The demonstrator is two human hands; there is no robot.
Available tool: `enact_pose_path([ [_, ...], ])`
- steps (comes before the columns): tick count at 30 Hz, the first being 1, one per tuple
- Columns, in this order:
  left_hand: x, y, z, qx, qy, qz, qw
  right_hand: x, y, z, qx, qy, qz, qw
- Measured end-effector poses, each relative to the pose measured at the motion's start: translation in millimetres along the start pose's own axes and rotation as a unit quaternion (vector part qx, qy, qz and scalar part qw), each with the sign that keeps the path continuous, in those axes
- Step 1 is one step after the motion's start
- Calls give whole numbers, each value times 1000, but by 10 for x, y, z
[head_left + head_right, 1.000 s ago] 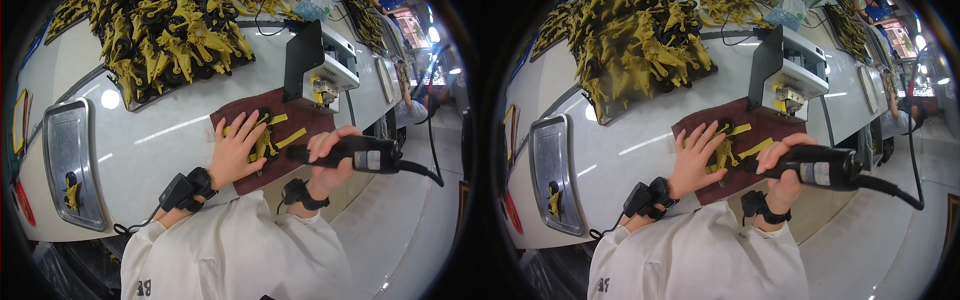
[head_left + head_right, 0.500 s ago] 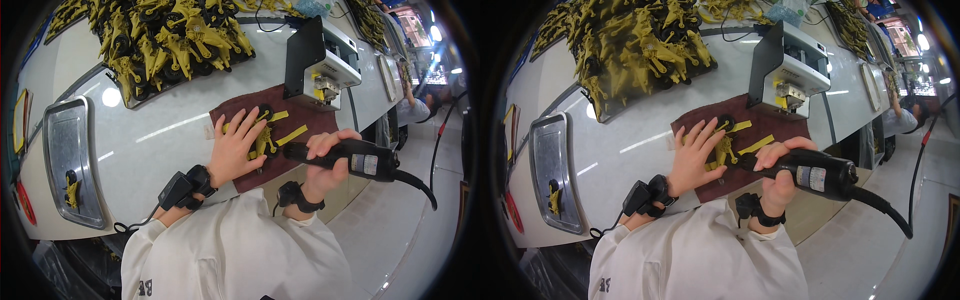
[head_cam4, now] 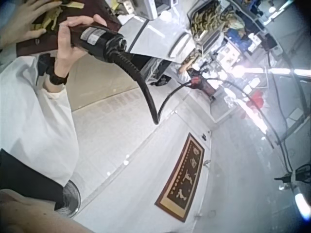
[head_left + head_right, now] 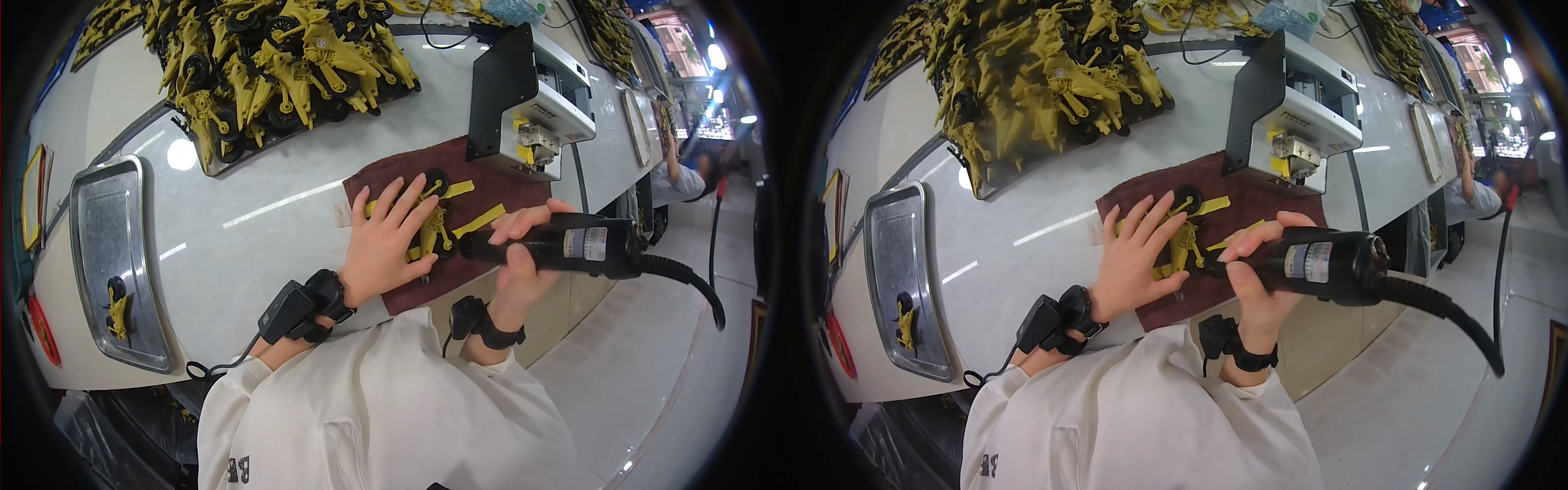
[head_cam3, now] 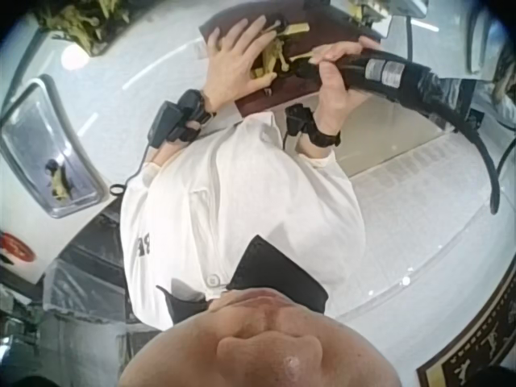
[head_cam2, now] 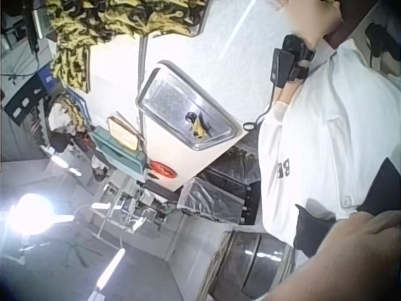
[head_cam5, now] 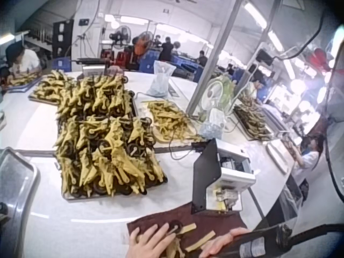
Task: Using an electric screwdriver and a positioning jig to assemble small plastic/rubber components in a manufacturing environment.
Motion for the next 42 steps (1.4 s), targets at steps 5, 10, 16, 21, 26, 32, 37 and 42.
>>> enact_pose_path([
  [5, -11, -8, 7, 1, 3, 3, 1000, -23, -91, -40, 16, 5, -34, 999],
  [10, -5, 11, 13, 1, 3, 5, 1000, 126, -99, -77, 33, -8, -81, 996],
  [16, -31, 20, 4, 0, 11, 7, 1000, 214, -49, -147, -8, 36, -71, 997],
  [21, -46, 7, 12, 2, 20, 5, 1000, 443, 504, 269, 93, 3, -167, 982],
  [26, -30, 19, -53, -7, 13, 6, 1000, 565, 1128, 458, 210, -72, -253, 942],
  [32, -11, -9, 24, 3, 8, -6, 1000, 486, 925, 292, 122, -106, -197, 967],
  [37, 19, -6, -2, -2, -9, 5, 1000, 8, 199, 366, 111, 16, -29, 993],
  [42, 26, -12, -4, -3, 4, 14, 1000, -165, -87, 91, 50, -13, -13, 999],
])
Point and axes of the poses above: each hand's wrist, its own y-axis towards the middle knuckle, its own x-axis out of the back of the hand, z = x × y, the point moved 8 cm from there along y, towards the middle knuckle, and after that the axes turned 7 degrees about -z, right-handed, at the moved point
